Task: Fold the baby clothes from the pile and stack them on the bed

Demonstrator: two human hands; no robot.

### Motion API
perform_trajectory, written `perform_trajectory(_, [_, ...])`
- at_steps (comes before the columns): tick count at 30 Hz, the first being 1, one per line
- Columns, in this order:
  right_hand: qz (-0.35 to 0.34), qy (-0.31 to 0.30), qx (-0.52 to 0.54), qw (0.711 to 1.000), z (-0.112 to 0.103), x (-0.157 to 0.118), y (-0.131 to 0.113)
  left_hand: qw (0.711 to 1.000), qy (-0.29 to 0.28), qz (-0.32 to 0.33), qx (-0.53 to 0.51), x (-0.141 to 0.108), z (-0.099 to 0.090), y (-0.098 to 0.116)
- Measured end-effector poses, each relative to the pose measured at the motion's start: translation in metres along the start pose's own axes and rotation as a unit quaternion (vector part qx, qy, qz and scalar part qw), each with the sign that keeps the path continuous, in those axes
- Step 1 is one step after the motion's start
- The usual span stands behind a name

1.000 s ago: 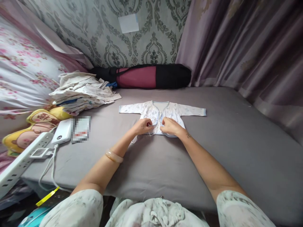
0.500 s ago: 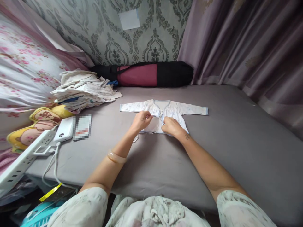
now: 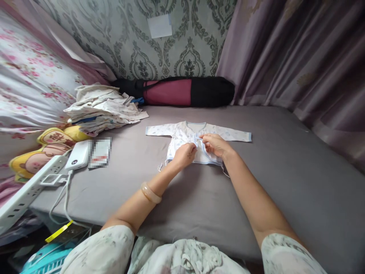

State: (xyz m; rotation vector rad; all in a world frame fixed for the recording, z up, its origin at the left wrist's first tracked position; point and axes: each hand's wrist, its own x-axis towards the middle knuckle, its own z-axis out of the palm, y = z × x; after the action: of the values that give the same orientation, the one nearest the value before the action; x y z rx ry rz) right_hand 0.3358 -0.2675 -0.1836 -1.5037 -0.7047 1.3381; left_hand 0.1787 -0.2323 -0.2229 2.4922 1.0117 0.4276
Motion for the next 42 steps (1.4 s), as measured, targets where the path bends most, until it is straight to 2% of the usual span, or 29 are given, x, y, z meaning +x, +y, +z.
perform_trajectory(4, [-0.011, -0.003, -0.025, 1.000, 0.010, -0.002, 0.005, 0.996, -0.029, 0.011, 0.082, -0.008, 0.009, 0.009])
perform_trajectory(8, [-0.034, -0.001, -0.072, 0.997, 0.017, 0.003, 0.017, 0.986, -0.062, 0.050, 0.146, -0.023, 0.009, 0.020])
perform_trajectory(11, [-0.044, -0.004, -0.131, 0.990, 0.017, 0.010, 0.029, 0.985, -0.073, 0.088, 0.133, -0.036, 0.003, 0.020])
perform_trajectory(14, [-0.045, -0.050, -0.222, 0.973, 0.014, 0.014, 0.036, 0.988, -0.101, 0.097, 0.068, -0.038, -0.013, 0.011])
perform_trajectory(17, [-0.099, -0.069, -0.359, 0.926, 0.012, 0.010, 0.034, 0.992, -0.109, 0.052, 0.024, -0.015, -0.034, -0.006])
perform_trajectory(21, [-0.198, -0.006, -0.524, 0.829, 0.025, -0.010, 0.027, 0.998, -0.019, 0.048, 0.024, 0.046, -0.054, -0.032])
perform_trajectory(24, [-0.247, 0.010, -0.585, 0.773, 0.040, -0.026, 0.030, 0.993, -0.038, 0.090, 0.061, 0.093, -0.051, -0.049])
perform_trajectory(28, [-0.292, -0.043, -0.635, 0.713, 0.053, -0.034, 0.039, 0.982, -0.085, 0.120, 0.122, 0.133, -0.035, -0.063])
perform_trajectory(32, [-0.278, -0.063, -0.656, 0.699, 0.054, -0.032, 0.045, 0.973, -0.111, 0.130, 0.152, 0.150, -0.022, -0.066])
perform_trajectory(39, [-0.264, -0.072, -0.662, 0.698, 0.056, -0.032, 0.047, 0.962, -0.173, 0.072, 0.199, 0.162, -0.020, -0.062])
perform_trajectory(42, [-0.248, -0.075, -0.664, 0.701, 0.058, -0.033, 0.044, 0.969, -0.153, 0.079, 0.178, 0.163, -0.019, -0.062])
